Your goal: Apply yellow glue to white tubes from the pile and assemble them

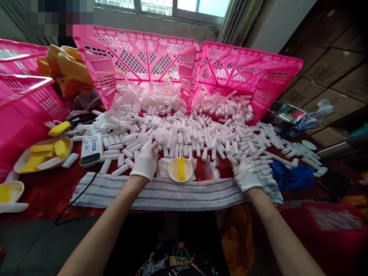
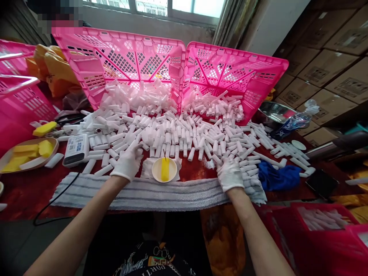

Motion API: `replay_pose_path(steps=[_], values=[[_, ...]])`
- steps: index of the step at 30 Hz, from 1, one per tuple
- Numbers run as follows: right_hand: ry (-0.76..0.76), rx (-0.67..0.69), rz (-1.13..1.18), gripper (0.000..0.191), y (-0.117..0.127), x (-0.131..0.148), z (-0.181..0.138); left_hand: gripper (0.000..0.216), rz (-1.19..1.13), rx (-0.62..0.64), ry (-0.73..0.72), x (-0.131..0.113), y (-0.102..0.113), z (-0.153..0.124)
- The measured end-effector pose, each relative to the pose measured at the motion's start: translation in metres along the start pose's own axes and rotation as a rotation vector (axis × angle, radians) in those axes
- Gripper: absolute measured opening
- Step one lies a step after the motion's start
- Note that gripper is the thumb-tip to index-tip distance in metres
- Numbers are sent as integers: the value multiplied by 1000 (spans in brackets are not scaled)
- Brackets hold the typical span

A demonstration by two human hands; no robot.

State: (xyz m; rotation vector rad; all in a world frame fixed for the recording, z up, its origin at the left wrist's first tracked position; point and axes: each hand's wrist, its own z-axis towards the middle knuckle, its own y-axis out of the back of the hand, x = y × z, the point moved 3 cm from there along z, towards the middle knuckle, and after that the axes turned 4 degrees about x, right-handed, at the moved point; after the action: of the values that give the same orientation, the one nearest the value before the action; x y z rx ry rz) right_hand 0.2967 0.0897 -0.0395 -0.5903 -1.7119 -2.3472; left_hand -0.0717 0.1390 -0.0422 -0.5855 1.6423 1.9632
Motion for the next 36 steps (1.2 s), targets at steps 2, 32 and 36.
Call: replay_pose_path(steps=[2,32,36], values=[[-38,125,312,43,-3,25,-16,36,-309,-19,81,5,-2,-11],[263,269,490,32,-68,110,-48,30,-251,173,87,1,-23,-36],[477,223,361,23,-72,110,-53,30,-258,168,100,0,-23,-37]])
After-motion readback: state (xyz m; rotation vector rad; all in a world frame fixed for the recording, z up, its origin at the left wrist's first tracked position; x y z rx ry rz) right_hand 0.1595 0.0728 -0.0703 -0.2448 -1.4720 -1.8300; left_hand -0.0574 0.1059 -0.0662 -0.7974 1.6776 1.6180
